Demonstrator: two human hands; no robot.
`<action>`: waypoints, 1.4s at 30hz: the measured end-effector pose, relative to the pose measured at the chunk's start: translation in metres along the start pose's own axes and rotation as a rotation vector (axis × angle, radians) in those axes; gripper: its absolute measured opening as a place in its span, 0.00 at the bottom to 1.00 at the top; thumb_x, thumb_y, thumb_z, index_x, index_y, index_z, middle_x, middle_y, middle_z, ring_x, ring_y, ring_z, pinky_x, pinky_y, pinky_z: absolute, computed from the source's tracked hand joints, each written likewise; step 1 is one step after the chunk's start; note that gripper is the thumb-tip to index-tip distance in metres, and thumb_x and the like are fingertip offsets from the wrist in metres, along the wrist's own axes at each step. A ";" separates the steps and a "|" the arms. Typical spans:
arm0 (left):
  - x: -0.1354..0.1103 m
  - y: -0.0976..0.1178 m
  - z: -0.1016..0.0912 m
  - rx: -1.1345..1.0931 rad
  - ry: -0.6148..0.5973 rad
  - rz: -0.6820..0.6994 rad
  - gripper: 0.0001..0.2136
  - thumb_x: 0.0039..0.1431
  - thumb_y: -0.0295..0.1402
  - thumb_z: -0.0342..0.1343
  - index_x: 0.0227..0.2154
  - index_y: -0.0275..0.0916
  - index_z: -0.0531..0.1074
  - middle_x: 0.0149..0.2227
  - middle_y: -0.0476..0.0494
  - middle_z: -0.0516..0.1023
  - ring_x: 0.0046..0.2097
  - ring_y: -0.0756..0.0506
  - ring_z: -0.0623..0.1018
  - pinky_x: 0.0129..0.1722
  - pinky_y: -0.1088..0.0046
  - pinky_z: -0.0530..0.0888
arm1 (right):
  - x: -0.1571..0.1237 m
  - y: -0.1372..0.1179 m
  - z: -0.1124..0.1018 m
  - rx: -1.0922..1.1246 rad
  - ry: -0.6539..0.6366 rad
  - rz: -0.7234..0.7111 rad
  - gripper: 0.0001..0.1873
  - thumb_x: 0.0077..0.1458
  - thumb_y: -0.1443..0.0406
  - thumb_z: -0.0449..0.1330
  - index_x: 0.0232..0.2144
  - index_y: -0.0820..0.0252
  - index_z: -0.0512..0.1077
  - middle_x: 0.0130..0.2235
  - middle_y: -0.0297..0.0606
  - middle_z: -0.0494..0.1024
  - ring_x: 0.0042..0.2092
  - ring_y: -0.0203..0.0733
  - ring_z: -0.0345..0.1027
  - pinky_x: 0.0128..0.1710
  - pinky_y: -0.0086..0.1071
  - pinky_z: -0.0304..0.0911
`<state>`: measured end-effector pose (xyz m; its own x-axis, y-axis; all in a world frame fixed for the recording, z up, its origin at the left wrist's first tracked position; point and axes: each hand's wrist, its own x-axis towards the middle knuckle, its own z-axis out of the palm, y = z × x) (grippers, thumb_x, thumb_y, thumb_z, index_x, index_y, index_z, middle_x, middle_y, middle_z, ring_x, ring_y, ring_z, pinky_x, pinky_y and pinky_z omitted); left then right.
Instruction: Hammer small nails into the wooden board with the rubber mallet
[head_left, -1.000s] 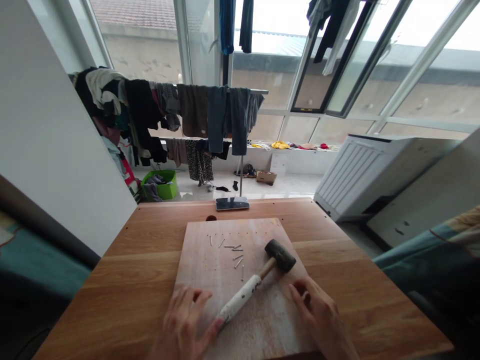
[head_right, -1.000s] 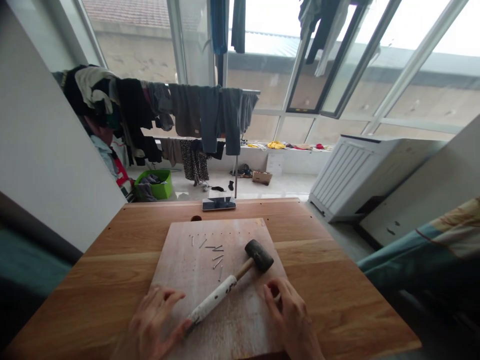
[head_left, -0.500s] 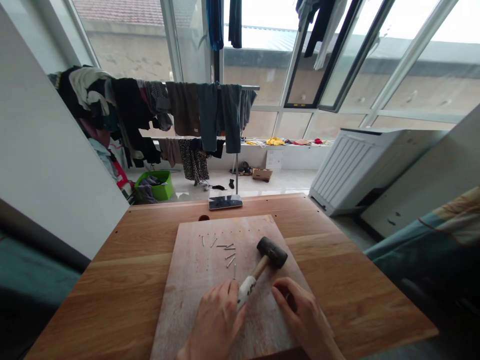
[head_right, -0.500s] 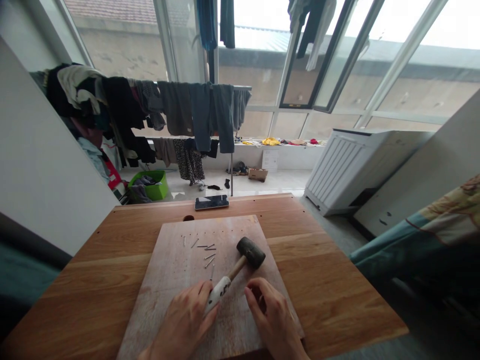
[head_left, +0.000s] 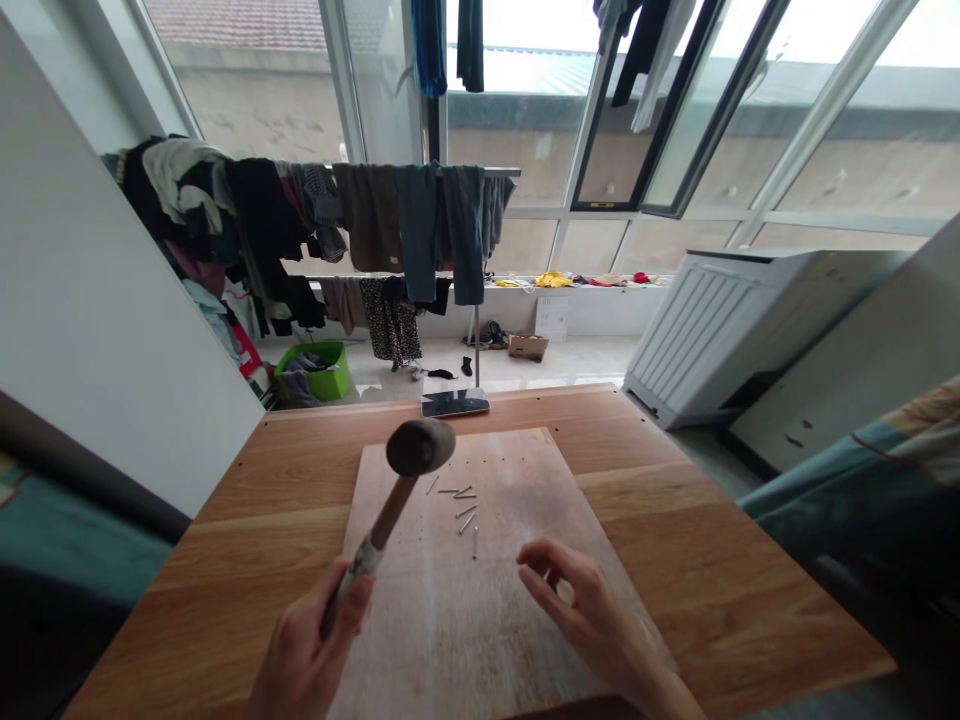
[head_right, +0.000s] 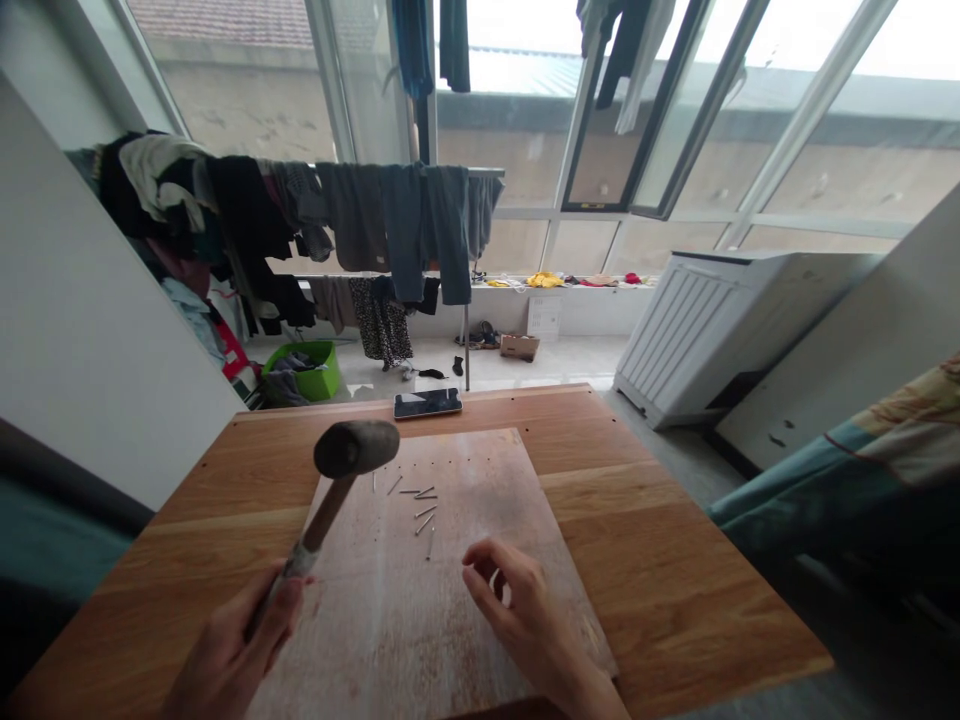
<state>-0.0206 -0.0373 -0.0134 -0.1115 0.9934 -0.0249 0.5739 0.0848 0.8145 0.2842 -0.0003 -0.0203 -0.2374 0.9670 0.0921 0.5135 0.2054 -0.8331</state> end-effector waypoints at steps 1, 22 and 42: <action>0.000 -0.008 -0.004 0.009 0.045 -0.050 0.27 0.61 0.61 0.46 0.30 0.41 0.72 0.19 0.53 0.68 0.21 0.50 0.69 0.20 0.78 0.67 | 0.008 -0.002 0.000 -0.011 -0.024 -0.025 0.11 0.64 0.58 0.55 0.36 0.57 0.74 0.30 0.33 0.77 0.31 0.38 0.71 0.28 0.28 0.63; -0.007 -0.069 -0.016 0.160 0.222 -0.132 0.21 0.60 0.56 0.49 0.29 0.45 0.77 0.20 0.53 0.75 0.25 0.48 0.77 0.26 0.80 0.70 | 0.149 -0.016 0.005 -0.592 -0.392 -0.230 0.07 0.45 0.75 0.60 0.25 0.60 0.74 0.31 0.37 0.76 0.32 0.38 0.66 0.30 0.28 0.54; -0.004 -0.057 -0.024 0.287 0.153 -0.207 0.19 0.59 0.53 0.49 0.31 0.49 0.79 0.23 0.52 0.80 0.25 0.45 0.80 0.22 0.78 0.69 | 0.143 0.092 -0.044 0.252 0.161 -0.079 0.17 0.52 0.58 0.61 0.43 0.61 0.75 0.40 0.41 0.76 0.42 0.43 0.72 0.39 0.33 0.69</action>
<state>-0.0719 -0.0476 -0.0459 -0.3562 0.9320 -0.0670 0.7283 0.3218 0.6050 0.3333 0.1629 -0.0598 -0.1243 0.9651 0.2305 0.2728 0.2566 -0.9272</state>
